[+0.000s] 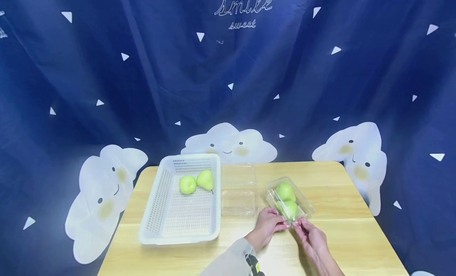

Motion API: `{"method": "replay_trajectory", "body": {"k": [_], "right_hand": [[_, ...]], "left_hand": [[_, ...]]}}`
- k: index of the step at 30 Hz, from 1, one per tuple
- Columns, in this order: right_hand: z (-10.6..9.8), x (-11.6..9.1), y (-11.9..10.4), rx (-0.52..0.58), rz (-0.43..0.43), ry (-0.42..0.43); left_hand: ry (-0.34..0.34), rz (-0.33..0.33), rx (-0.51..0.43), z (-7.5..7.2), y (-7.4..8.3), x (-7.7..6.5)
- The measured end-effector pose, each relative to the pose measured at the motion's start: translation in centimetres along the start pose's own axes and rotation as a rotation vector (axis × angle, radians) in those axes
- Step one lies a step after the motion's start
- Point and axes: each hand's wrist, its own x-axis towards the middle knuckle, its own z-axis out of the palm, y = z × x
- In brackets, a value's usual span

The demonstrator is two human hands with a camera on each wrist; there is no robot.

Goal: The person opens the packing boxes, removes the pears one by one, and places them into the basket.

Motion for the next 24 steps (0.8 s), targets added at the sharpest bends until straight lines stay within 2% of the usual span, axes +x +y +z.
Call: {"method": "replay_trajectory", "body": {"k": [5, 8, 12, 16, 24], "right_hand": [[1.1, 0.3, -0.9, -0.074, -0.056, -0.044], [1.7, 0.6, -1.2, -0.113, -0.072, -0.028], [1.6, 0.6, -1.1, -0.092, -0.031, 0.0], [1.0, 0.5, -1.0, -0.096, -0.049, -0.002], [1.0, 0.4, -1.2, -0.106, -0.044, 0.052]], "left_hand": [[-0.02, 0.005, -0.006, 0.5, -0.3, -0.2], [-0.023, -0.003, -0.029, 0.5, -0.5, 0.0], [-0.004, 0.003, -0.013, 0.3, -0.5, 0.0], [-0.023, -0.004, -0.004, 0.2, -0.3, -0.3], [-0.023, -0.009, 0.009, 0.1, -0.5, -0.5]]}}
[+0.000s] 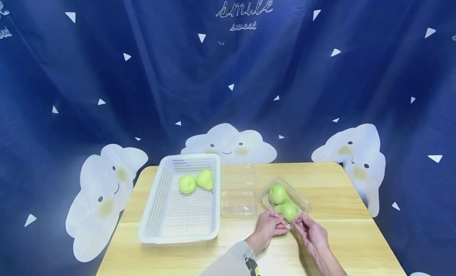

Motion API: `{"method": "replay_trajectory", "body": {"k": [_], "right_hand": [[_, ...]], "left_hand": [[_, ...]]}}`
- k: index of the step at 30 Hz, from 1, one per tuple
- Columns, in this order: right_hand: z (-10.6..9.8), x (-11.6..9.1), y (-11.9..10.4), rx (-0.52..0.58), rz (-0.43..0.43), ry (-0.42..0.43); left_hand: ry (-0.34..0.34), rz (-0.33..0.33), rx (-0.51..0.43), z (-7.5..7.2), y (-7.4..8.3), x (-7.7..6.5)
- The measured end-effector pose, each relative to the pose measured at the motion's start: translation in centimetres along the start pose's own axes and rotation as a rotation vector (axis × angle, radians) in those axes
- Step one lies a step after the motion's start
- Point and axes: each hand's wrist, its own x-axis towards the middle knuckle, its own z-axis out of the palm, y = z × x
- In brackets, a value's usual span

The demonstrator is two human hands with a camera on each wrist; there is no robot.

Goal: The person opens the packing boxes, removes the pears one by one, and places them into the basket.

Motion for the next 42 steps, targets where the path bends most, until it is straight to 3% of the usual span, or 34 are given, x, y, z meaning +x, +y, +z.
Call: {"method": "replay_trajectory", "body": {"k": [4, 13, 20, 24, 29, 36, 38, 42], "right_hand": [[0.1, -0.3, -0.2, -0.003, -0.034, 0.044], [0.0, 0.1, -0.4, -0.15, -0.246, 0.175], [-0.2, 0.9, -0.4, -0.427, -0.39, 0.205], [-0.4, 1.3, -0.4, -0.709, -0.516, 0.268], [-1.0, 2.0, -0.2, -1.02, -0.782, 0.353], [-2.1, 3.3, -0.4, -1.22, -1.332, 0.302], [-2.3, 3.7, -0.6, -1.249, -1.421, 0.268], [-2.5, 4.6, -1.4, -1.282, -1.517, 0.229]], "left_hand": [[-0.021, 0.001, 0.003, -0.2, -0.1, 0.0], [-0.062, -0.001, 0.014, -0.1, -0.2, 0.0], [-0.065, -0.01, 0.029, -0.1, -0.1, 0.1], [-0.065, -0.009, 0.032, 0.0, -0.2, 0.1], [-0.067, -0.014, 0.055, 0.3, 0.0, 0.0], [-0.074, -0.023, 0.058, 0.5, 0.0, 0.0], [-0.071, -0.023, 0.058, 0.6, 0.0, 0.2], [-0.059, -0.026, 0.061, 0.7, 0.0, 0.3]]}}
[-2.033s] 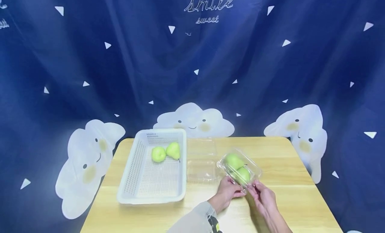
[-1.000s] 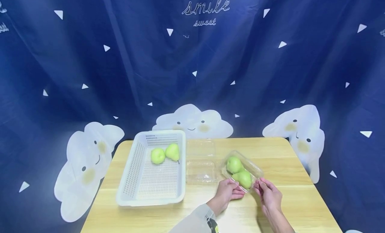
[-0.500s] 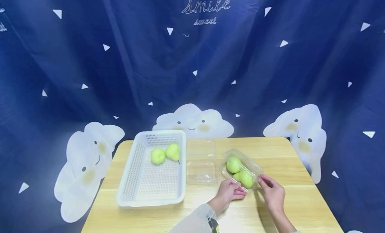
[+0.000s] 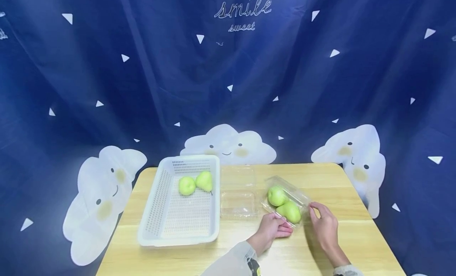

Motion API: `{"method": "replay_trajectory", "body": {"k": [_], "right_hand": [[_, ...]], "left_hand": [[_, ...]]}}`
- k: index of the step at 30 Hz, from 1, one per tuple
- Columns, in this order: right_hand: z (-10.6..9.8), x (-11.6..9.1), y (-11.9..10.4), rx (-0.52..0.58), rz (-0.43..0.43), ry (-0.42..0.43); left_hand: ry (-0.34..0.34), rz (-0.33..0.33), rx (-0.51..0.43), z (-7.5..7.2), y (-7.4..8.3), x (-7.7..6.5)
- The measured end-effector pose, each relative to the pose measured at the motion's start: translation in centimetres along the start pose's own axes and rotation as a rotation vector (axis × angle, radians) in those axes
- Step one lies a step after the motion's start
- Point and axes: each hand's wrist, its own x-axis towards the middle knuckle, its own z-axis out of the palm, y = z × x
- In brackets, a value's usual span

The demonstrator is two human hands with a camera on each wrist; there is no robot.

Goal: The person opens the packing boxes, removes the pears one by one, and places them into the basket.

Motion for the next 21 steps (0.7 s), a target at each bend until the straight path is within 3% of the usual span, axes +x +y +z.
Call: {"method": "replay_trajectory", "body": {"k": [7, 14, 21], "right_hand": [[0.7, 1.8, 1.6, -0.047, 0.039, 0.039], [1.5, 3.3, 2.4, -0.087, 0.148, -0.031], [1.8, 4.2, 2.9, -0.089, 0.074, -0.059]], "left_hand": [[-0.005, 0.005, -0.001, 0.4, -0.2, -0.2], [-0.016, 0.004, 0.0, 0.6, -0.5, 0.1], [-0.053, -0.008, -0.009, 0.0, -0.6, 0.3]]}}
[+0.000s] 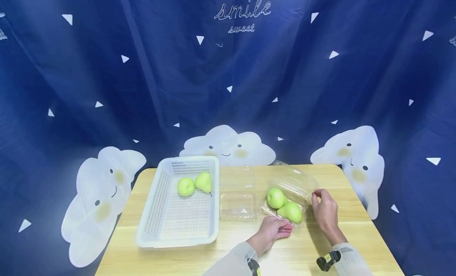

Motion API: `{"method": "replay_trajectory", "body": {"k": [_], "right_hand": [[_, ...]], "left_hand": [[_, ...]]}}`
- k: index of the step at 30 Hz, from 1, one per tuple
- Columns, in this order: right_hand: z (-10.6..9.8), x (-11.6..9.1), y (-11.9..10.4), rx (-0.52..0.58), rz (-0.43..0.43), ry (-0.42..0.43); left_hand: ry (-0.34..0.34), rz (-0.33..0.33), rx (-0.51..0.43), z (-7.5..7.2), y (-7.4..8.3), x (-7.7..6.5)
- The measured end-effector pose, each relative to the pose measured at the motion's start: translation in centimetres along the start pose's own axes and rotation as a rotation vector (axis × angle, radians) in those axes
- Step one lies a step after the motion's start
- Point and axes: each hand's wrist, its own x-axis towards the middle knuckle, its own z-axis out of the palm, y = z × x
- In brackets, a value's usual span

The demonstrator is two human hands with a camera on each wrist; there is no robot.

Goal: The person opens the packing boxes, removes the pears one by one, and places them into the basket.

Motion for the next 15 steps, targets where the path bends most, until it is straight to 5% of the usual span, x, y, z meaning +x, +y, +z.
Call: {"method": "replay_trajectory", "body": {"k": [15], "right_hand": [[-1.3, 2.1, 1.6, 0.052, 0.018, -0.08]], "left_hand": [[0.152, 0.09, -0.071, -0.8, 0.3, 0.1]]}}
